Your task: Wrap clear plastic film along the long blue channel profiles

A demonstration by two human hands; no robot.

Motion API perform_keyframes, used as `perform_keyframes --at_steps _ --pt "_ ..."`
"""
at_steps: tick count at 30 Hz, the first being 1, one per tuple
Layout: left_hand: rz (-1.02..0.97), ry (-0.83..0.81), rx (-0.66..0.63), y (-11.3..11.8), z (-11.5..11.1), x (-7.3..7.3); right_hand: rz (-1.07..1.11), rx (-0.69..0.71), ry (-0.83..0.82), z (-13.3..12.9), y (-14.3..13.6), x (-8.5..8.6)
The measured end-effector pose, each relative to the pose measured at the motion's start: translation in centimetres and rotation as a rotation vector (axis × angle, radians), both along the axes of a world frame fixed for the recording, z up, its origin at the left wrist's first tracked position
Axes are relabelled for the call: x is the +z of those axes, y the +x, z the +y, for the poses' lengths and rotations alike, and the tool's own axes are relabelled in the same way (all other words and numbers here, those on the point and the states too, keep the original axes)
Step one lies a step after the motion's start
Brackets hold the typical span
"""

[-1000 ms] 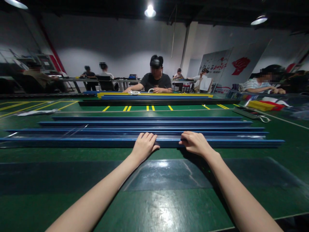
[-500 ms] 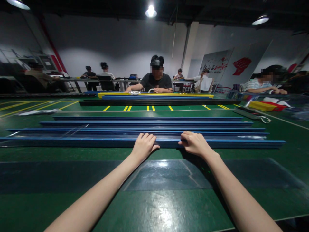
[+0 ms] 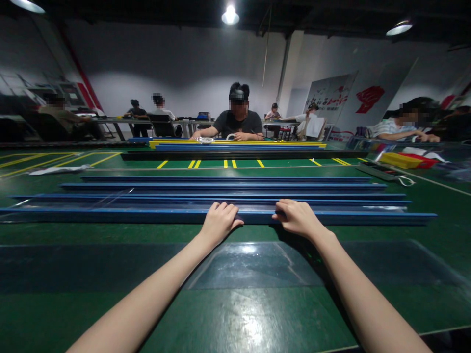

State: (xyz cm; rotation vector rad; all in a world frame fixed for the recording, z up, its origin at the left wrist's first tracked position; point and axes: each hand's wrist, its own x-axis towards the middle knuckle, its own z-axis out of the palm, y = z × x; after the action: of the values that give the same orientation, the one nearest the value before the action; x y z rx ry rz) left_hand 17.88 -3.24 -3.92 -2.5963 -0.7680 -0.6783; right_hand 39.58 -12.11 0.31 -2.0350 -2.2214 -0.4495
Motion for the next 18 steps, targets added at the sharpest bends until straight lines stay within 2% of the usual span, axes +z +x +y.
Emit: perform_keyframes --at_steps 18 --pt "-0.008 0.006 -0.007 -0.05 0.0 0.12 0.018 -0.015 -0.04 -0.06 -0.19 0.28"
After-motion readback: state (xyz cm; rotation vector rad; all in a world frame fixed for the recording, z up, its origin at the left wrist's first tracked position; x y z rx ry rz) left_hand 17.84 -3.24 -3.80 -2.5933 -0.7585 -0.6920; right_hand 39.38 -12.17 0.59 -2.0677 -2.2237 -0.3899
